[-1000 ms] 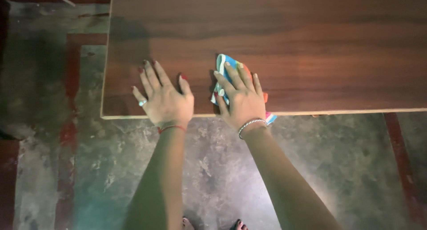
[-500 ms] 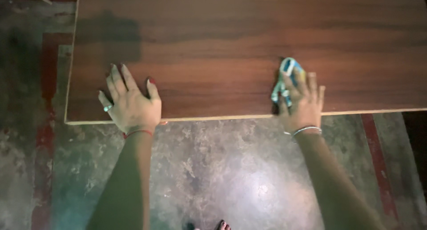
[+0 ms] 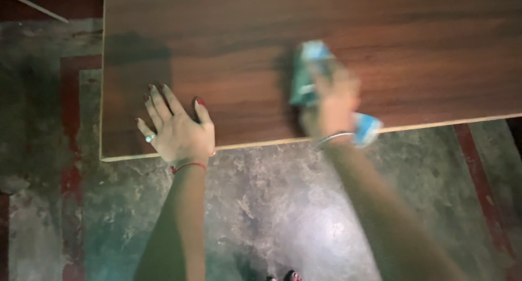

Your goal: The person wipes a wooden table surface with a cloth, then sprays a cleaning solution from a green bottle onto the table and lower shelf. They continue wiping the tabletop, edges, and legs of the table with the cloth.

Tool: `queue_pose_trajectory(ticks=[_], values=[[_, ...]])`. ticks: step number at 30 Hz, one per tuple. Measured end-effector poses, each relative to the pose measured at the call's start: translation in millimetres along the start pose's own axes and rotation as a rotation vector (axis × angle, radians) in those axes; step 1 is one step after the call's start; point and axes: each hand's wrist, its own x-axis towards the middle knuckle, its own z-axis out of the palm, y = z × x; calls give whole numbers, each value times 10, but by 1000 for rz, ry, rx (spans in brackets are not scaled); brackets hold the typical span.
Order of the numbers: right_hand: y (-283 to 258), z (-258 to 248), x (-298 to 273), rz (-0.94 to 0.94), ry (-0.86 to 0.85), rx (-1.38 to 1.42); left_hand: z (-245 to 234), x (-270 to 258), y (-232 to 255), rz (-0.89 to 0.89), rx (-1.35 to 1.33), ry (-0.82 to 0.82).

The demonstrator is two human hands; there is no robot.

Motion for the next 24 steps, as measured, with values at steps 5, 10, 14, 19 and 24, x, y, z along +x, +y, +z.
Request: queue_pose_trajectory(ticks=[5, 10, 14, 19, 24], values=[[-651, 178, -85, -175, -255, 72, 58, -19, -30, 1, -2, 30], [-63, -133, -146, -118, -292, -68, 56, -31, -35, 10, 7, 12], [518, -352, -203, -118, -273, -98, 96, -5, -73, 17, -15, -36], [1238, -638, -262, -118, -268, -112, 218, 69, -148, 54, 5, -38], [1775, -892, -334, -83, -293, -111, 212, 31, 60, 33, 141, -49]])
